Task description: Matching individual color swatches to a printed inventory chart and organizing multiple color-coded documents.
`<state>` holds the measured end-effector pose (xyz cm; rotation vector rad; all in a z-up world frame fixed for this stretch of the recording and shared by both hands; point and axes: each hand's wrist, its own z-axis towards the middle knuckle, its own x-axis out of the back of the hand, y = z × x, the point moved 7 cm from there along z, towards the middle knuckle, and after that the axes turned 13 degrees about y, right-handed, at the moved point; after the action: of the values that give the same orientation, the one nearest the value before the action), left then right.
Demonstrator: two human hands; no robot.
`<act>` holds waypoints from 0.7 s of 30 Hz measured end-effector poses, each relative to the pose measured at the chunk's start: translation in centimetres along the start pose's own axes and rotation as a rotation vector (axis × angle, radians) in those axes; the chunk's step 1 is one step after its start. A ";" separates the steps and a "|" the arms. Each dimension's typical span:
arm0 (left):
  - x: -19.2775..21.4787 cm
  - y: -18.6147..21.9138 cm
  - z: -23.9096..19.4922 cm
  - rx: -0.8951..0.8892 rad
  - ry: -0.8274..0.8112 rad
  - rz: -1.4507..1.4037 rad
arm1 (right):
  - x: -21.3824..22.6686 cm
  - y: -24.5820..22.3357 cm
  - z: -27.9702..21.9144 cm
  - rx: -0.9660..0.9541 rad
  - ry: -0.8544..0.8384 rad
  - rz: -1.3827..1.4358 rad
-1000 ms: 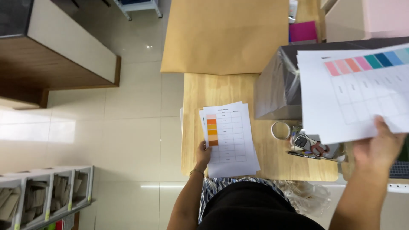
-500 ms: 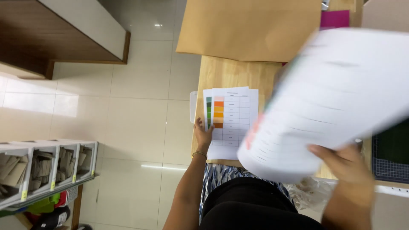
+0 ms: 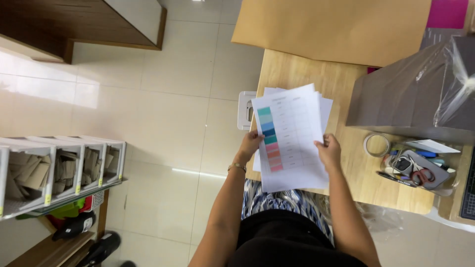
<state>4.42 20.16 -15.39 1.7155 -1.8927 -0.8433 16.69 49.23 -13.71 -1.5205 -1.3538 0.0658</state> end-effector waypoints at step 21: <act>-0.1 -1.9 0.7 -0.153 0.204 0.577 | 8.6 12.7 -7.7 -0.116 0.477 0.107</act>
<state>5.30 20.30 -17.24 1.0304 -1.9662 -0.5429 33.36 53.23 -14.33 -1.5785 -0.9078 -0.2963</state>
